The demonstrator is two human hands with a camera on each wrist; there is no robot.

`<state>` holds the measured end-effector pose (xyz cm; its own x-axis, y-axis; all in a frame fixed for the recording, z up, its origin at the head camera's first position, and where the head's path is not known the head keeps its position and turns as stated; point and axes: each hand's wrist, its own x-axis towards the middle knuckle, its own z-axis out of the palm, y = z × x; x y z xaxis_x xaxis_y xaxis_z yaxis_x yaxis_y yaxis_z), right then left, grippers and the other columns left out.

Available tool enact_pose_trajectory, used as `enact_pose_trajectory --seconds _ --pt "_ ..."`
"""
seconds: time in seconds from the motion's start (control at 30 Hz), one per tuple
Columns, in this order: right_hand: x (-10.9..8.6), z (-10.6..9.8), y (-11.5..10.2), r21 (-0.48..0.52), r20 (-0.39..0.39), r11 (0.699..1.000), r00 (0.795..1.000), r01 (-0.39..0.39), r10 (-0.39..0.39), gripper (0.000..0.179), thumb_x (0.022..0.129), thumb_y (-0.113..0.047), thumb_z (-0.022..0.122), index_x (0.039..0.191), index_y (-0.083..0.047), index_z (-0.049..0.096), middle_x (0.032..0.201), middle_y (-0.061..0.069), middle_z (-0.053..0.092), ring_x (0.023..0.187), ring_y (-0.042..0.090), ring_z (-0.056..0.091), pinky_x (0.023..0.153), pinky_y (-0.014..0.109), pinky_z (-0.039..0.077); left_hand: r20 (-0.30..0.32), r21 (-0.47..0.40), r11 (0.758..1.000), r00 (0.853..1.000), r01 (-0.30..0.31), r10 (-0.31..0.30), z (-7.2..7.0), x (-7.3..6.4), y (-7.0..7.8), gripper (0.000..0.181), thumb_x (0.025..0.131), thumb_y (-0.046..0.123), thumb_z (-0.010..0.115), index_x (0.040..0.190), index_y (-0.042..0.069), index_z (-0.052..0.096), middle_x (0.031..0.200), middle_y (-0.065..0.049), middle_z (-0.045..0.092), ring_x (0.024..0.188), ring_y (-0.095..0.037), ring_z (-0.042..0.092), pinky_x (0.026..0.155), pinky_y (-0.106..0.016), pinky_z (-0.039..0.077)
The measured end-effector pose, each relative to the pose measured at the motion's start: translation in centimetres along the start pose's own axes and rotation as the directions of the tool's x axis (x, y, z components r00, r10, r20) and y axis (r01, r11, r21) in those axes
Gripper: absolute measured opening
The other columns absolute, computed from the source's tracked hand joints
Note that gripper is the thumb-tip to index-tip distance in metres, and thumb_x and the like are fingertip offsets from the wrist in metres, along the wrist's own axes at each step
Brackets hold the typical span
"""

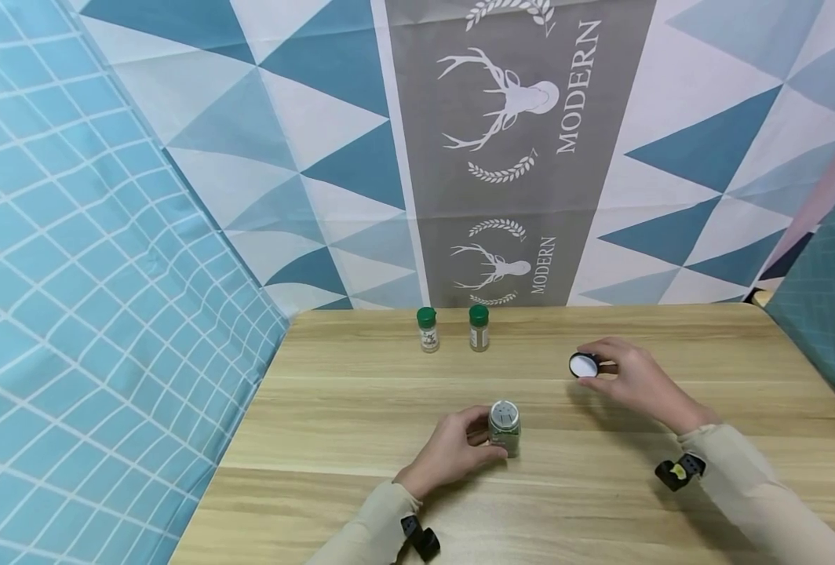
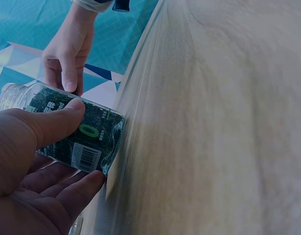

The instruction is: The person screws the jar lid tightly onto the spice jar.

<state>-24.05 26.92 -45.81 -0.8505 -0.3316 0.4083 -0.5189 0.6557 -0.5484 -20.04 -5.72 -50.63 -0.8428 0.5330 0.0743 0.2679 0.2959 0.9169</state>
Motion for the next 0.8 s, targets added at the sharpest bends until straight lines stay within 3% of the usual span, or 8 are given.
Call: enact_pose_trajectory --seconds 0.43,0.67,0.8 --pt "-0.2 0.6 -0.4 -0.026 -0.021 0.999 0.999 0.024 -0.024 0.042 0.078 0.002 0.087 0.116 0.007 0.071 0.105 0.018 0.070 0.088 0.031 0.074 0.072 0.031 0.065 -0.006 0.016 1.000 1.000 -0.002 0.002 0.1 0.1 -0.3 0.058 0.085 0.016 0.086 0.137 0.005 0.062 0.136 -0.012 0.066 0.124 -0.019 0.066 0.099 -0.020 0.055" --pt "-0.1 0.8 -1.0 -0.012 -0.034 0.999 0.998 0.050 -0.051 0.043 0.077 0.002 0.088 0.117 0.006 0.071 0.106 0.016 0.071 0.087 0.029 0.074 0.071 0.031 0.065 -0.011 0.020 0.999 0.999 -0.032 0.032 0.0 0.3 -0.1 0.057 0.085 0.015 0.086 0.135 0.004 0.062 0.134 -0.012 0.068 0.122 -0.018 0.067 0.098 -0.020 0.054" --pt "-0.1 1.1 -1.4 -0.018 -0.040 0.996 0.996 0.085 -0.085 0.044 0.075 0.002 0.089 0.116 0.006 0.071 0.105 0.016 0.071 0.084 0.026 0.074 0.069 0.028 0.064 0.001 0.009 1.000 1.000 -0.006 0.006 0.0 0.1 0.0 0.058 0.085 0.015 0.086 0.136 0.004 0.062 0.135 -0.012 0.067 0.124 -0.018 0.066 0.099 -0.020 0.054"
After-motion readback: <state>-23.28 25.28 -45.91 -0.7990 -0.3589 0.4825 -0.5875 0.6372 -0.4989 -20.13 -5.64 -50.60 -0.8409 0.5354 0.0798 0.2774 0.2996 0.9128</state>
